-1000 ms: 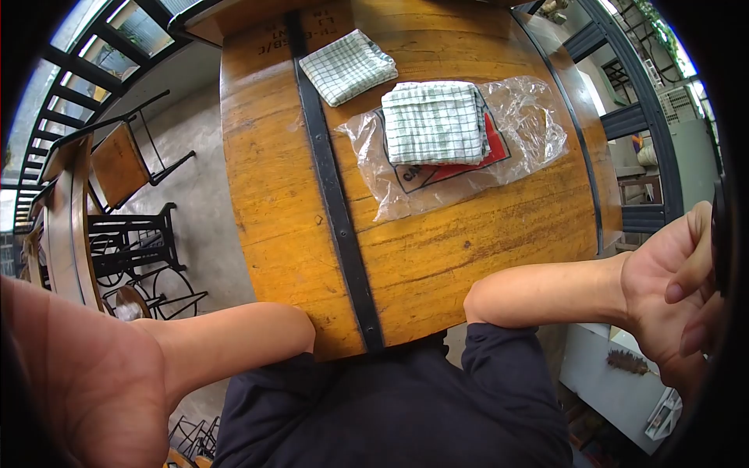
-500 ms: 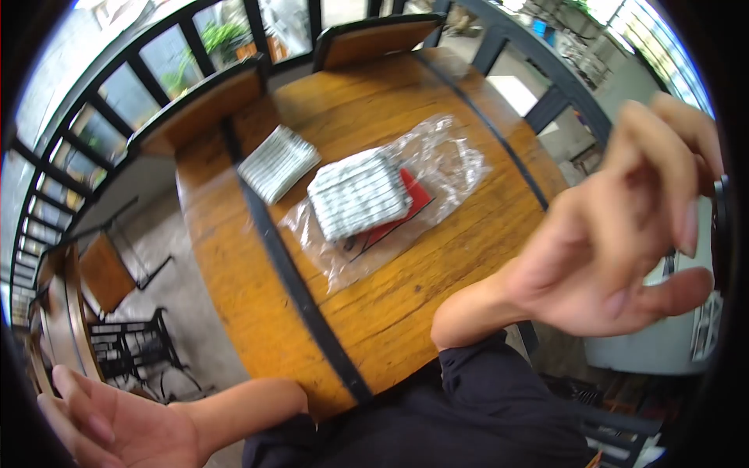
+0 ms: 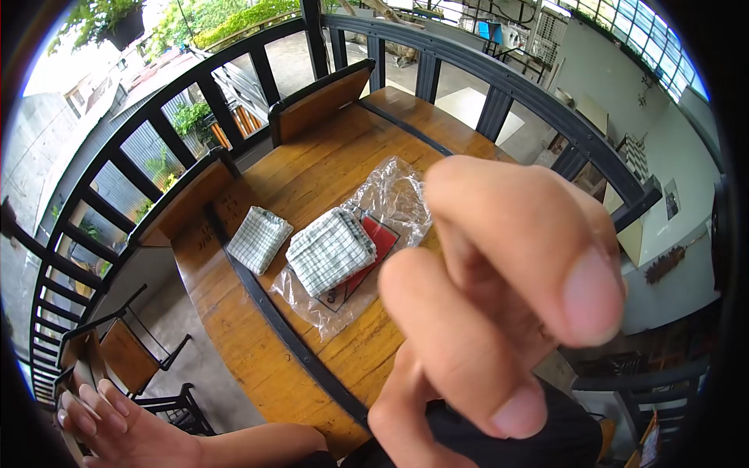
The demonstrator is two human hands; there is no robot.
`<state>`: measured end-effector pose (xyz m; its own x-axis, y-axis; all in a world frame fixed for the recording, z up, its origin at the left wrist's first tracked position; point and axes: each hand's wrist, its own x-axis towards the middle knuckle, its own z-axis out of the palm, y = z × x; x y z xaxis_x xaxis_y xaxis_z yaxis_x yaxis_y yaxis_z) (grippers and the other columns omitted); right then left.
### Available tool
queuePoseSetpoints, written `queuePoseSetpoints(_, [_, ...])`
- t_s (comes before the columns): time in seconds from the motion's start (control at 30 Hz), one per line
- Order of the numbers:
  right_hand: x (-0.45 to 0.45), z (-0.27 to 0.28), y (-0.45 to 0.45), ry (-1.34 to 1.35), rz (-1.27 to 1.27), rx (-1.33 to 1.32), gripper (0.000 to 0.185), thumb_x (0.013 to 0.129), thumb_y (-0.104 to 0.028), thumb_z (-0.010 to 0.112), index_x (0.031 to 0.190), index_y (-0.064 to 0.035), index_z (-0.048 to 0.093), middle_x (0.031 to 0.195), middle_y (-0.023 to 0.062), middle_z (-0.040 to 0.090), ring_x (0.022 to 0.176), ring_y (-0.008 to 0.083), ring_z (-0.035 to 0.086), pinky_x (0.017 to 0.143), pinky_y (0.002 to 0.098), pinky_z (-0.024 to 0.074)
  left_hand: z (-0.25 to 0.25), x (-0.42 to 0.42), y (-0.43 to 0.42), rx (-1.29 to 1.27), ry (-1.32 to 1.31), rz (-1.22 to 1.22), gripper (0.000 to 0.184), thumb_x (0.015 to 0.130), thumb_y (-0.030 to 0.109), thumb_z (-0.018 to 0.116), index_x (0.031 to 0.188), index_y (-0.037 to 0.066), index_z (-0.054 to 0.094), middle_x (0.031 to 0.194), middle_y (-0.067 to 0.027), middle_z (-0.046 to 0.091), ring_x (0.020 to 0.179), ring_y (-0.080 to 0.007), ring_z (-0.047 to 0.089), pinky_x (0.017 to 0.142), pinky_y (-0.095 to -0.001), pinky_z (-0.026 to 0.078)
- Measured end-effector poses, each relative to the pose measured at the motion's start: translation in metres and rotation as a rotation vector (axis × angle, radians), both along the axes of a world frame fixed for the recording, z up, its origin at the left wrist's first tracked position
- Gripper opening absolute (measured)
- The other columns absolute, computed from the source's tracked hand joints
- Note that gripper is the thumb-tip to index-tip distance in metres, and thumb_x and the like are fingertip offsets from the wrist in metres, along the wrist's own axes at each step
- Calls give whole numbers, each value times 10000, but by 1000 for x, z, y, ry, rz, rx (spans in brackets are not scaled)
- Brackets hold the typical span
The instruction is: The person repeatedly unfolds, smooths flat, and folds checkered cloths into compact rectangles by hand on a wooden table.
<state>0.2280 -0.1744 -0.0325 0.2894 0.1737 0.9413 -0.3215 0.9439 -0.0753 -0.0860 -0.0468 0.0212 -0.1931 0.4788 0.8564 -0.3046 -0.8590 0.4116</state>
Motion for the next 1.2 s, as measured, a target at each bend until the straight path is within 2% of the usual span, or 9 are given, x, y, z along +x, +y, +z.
queuePoseSetpoints(0.07, [1, 9, 20, -3, 19, -19, 351, 846, -229, 592, 1090, 0, 486, 1107, 110, 458, 951, 153, 515, 569, 246, 459, -12, -22, 24, 269, -116, -722, 329, 1061, 352, 351, 1037, 35, 432, 899, -72, 459, 694, -175, 406, 639, -334, 337])
queuePoseSetpoints(0.3, [90, 44, 68, -44, 115, -68, 318, 879, -234, 577, 1098, -18, 497, 1147, 113, 459, 990, 180, 511, 623, 281, 465, -4, 1, -1, -1, -33, -215, 406, 1070, 378, 333, 1108, 20, 520, 1083, -115, 611, 825, -229, 505, 720, -379, 366])
queuePoseSetpoints(0.83, [97, 59, 103, -193, 290, -278, 248, 954, -246, 542, 1115, -59, 522, 1237, 120, 463, 1079, 241, 500, 746, 362, 477, -8, -10, 7, 39, 9, -227, 405, 1073, 376, 284, 1132, 23, 473, 1131, -139, 603, 835, -260, 533, 744, -398, 377])
queuePoseSetpoints(0.97, [53, 41, 78, -207, 383, -345, 232, 973, -249, 534, 1120, -69, 529, 1260, 122, 464, 1102, 256, 498, 777, 382, 480, -5, 2, -3, -264, -401, 365, 521, 1047, 344, 349, 1267, -101, 508, 1205, -163, 550, 1013, -247, 474, 942, -406, 406])
queuePoseSetpoints(1.0, [-2, 47, 114, -206, 419, -363, 229, 978, -249, 532, 1121, -71, 530, 1265, 123, 464, 1107, 260, 497, 785, 387, 480, -11, -31, 2, -21, 96, -338, 491, 1050, 277, 327, 1312, -124, 437, 1186, -182, 538, 953, -245, 439, 932, -417, 362])
queuePoseSetpoints(1.03, [-12, 48, 119, -211, 458, -380, 225, 982, -250, 529, 1122, -74, 532, 1271, 123, 464, 1113, 264, 496, 792, 392, 481, -12, -18, 2, -78, -72, 57, 436, 1030, 268, 355, 1224, -118, 418, 1000, -100, 369, 854, -206, 341, 866, -377, 318])
queuePoseSetpoints(1.07, [10, 38, 148, -409, -516, -362, 218, 956, -229, 576, 1107, -72, 567, 1214, 144, 548, 1036, 204, 540, 774, 309, 452, -13, -24, 2, -94, -67, 60, 433, 1029, 268, 360, 1223, -114, 420, 1008, -103, 378, 859, -208, 348, 848, -374, 318])
queuePoseSetpoints(1.1, [6, 32, 169, -441, -815, -391, 203, 936, -232, 617, 1049, -63, 611, 1050, 78, 635, 915, 145, 570, 739, 268, 425, -14, -27, 5, -96, -69, 33, 429, 1028, 268, 365, 1221, -111, 423, 1017, -106, 387, 864, -210, 355, 830, -370, 318])
queuePoseSetpoints(1.2, [4, 13, 188, -955, -951, -933, 283, 934, -300, 649, 1066, -51, 621, 996, 105, 654, 822, 201, 633, 744, 353, 529, -15, -43, 9, -68, 3, -104, 430, 1032, 258, 369, 1226, -119, 444, 1057, -129, 426, 878, -227, 378, 845, -386, 325])
